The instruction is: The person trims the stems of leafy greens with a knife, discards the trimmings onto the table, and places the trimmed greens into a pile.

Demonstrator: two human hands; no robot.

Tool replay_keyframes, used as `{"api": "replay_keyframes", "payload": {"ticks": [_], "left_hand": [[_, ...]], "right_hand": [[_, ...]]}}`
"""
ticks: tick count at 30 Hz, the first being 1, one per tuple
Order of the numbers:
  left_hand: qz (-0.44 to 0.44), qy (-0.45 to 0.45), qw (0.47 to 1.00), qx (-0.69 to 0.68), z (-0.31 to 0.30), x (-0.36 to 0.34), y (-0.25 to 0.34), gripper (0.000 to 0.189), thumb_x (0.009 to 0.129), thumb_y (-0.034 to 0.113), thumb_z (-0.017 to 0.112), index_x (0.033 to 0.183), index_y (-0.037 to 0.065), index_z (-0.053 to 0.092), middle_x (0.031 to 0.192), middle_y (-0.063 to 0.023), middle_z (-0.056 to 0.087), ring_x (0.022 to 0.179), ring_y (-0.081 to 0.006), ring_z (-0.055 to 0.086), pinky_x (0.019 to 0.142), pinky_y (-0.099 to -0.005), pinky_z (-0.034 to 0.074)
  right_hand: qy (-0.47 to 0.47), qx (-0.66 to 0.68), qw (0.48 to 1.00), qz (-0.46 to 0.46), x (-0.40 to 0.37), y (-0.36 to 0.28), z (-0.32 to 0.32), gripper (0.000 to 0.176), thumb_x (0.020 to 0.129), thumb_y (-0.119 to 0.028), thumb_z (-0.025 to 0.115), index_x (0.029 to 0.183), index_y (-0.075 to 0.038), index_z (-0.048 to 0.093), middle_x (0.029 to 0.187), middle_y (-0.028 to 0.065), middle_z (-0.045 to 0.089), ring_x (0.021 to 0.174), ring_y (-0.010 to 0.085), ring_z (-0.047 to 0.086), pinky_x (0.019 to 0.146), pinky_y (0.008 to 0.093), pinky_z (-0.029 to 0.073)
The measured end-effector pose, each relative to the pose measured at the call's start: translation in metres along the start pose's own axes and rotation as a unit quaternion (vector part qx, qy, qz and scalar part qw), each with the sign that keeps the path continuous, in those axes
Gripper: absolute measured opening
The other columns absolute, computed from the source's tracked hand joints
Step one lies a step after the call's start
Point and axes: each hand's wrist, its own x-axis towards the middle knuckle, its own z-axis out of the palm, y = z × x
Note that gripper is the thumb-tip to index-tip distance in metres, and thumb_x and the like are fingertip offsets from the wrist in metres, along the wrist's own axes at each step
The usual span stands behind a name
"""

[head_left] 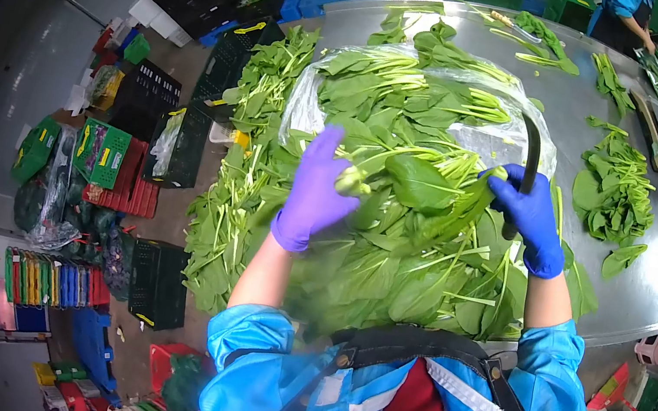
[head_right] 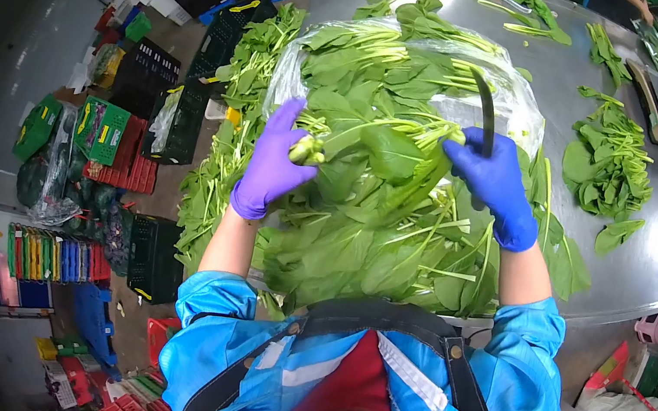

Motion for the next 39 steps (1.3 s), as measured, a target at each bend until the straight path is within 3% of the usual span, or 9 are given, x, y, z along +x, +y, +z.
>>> {"api": "replay_keyframes", "payload": {"ticks": [2,4,8,11,19,25,34,36,39], "left_hand": [[0.112,0.049,0.98,0.156,0.006,0.001,0.007,0.027,0.061,0.01,0.07,0.087,0.006,0.066,0.092,-0.0064,0.064,0.09,-0.0153,0.058,0.086,-0.0291,0.044],[0.017,-0.096,0.943,-0.319,0.025,0.001,0.022,0.03,0.058,0.007,0.073,0.087,0.007,0.066,0.105,-0.0102,0.062,0.1,-0.0197,0.056,0.093,-0.0317,0.04],[-0.204,-0.334,0.726,-0.565,0.053,0.008,0.041,0.04,0.053,0.002,0.073,0.093,0.006,0.064,0.116,-0.0152,0.059,0.104,-0.0252,0.057,0.095,-0.0343,0.041],[-0.126,-0.247,0.684,-0.675,0.06,0.014,0.016,0.043,0.058,0.004,0.065,0.1,0.001,0.058,0.124,-0.0193,0.053,0.105,-0.0278,0.057,0.095,-0.0384,0.043],[-0.18,0.03,0.569,-0.802,0.056,0.022,-0.051,0.041,0.067,0.003,0.053,0.107,0.004,0.061,0.145,-0.0183,0.028,0.135,-0.0374,0.025,0.111,-0.0486,0.022],[-0.164,0.061,0.642,-0.746,0.058,0.016,-0.078,0.048,0.069,0.003,0.058,0.116,0.008,0.051,0.141,-0.0169,0.035,0.125,-0.0336,0.04,0.106,-0.0431,0.034],[-0.147,0.024,0.69,-0.708,0.031,0.014,-0.053,0.082,0.06,0.006,0.067,0.136,0.007,0.037,0.133,-0.0189,0.045,0.086,-0.0207,0.06,0.082,-0.0345,0.051],[-0.148,-0.149,0.728,-0.652,0.03,0.01,-0.044,0.081,0.059,0.007,0.069,0.135,0.006,0.039,0.13,-0.0139,0.05,0.085,-0.0191,0.06,0.081,-0.0324,0.05],[-0.115,-0.303,0.734,-0.597,0.032,0.009,0.017,0.077,0.056,0.009,0.075,0.127,0.002,0.047,0.13,-0.0128,0.048,0.1,-0.0236,0.059,0.09,-0.0355,0.047]], "right_hand": [[-0.031,-0.038,0.998,0.046,0.01,0.014,0.007,0.027,0.08,-0.028,0.067,0.082,-0.001,0.064,0.061,0.0007,0.058,0.053,0.007,0.053,0.048,0.0229,0.041],[-0.095,-0.028,0.995,0.001,0.01,0.023,0.023,0.03,0.08,-0.031,0.066,0.085,-0.002,0.065,0.06,0.0,0.056,0.052,0.0067,0.051,0.047,0.023,0.04],[-0.13,-0.071,0.988,-0.035,0.003,0.014,0.045,0.032,0.085,-0.031,0.063,0.106,-0.007,0.066,0.065,-0.002,0.058,0.051,0.0051,0.047,0.047,0.022,0.038],[-0.138,0.039,0.988,0.055,0.024,0.024,0.019,0.039,0.088,-0.034,0.057,0.119,-0.01,0.06,0.081,-0.0006,0.065,0.053,0.006,0.049,0.048,0.0203,0.039],[-0.048,-0.395,0.918,0.008,0.161,0.265,-0.029,0.049,0.078,-0.028,0.066,0.121,-0.006,0.057,0.115,0.0152,0.062,0.102,0.0267,0.061,0.083,0.0334,0.048],[-0.023,-0.115,0.979,0.168,0.166,0.242,-0.003,0.066,0.071,-0.027,0.069,0.13,-0.007,0.048,0.128,0.018,0.052,0.116,0.0308,0.052,0.096,0.0357,0.041],[0.047,-0.186,0.971,-0.142,0.101,0.15,0.013,0.035,0.07,-0.011,0.073,0.104,-0.009,0.066,0.078,0.0072,0.066,0.069,0.0159,0.062,0.066,0.0287,0.048],[-0.019,-0.087,0.996,0.017,0.06,0.063,0.01,0.027,0.072,-0.012,0.073,0.098,-0.008,0.068,0.062,-0.0014,0.058,0.049,0.0056,0.046,0.049,0.0229,0.038],[-0.009,-0.01,0.995,-0.1,0.024,0.024,0.022,0.024,0.073,-0.012,0.074,0.095,-0.007,0.068,0.055,-0.0077,0.048,0.044,0.0001,0.03,0.044,0.0203,0.026]]}}
